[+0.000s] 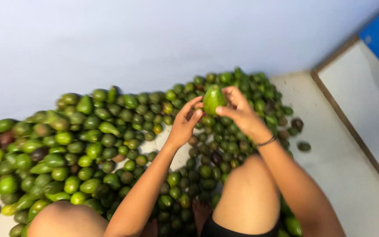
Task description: The person sits on the floor surrounded by a large pile of green avocados. They repeatedly pick up individual avocados, inspect them by turning them over in their hands, and then place them into a white crate to their right.
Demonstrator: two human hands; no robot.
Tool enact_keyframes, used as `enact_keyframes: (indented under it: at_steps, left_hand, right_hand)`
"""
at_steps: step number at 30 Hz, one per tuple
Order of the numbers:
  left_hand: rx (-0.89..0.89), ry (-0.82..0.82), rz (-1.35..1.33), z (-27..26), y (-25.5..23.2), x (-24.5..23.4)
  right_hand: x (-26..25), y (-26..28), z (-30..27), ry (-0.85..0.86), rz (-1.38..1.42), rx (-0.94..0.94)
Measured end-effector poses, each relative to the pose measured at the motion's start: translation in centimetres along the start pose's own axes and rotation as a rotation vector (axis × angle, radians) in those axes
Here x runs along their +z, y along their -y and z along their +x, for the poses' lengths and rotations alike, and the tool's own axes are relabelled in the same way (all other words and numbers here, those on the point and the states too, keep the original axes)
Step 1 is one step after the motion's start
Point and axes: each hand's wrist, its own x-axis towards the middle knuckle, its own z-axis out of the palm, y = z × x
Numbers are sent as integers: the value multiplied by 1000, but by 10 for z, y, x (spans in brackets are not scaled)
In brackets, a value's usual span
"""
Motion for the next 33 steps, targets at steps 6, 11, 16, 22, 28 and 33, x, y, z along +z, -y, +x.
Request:
enact_keyframes:
  at_steps: [6,11,16,22,28,33]
  left_hand:
    - [128,-110,65,-47,-80,-31]
    - [120,-275,82,-79,-101,-50]
    - [100,-454,66,-90,-117,-43]
    - [29,-542,101,-81,-114,-54]
    - [31,-357,35,-72,-109,-91]
    - [-52,-164,-118,-64,-99,-113]
  right_hand:
    - [107,12,-11,39,448,-29]
    - [156,30,-25,52,338,-79]
    - [189,50,-37,24,108,-188]
    - [197,25,-12,-126,-65,-240]
    - [191,33,-2,-88,222,-103]
    - [188,5,10,-47,471,-2]
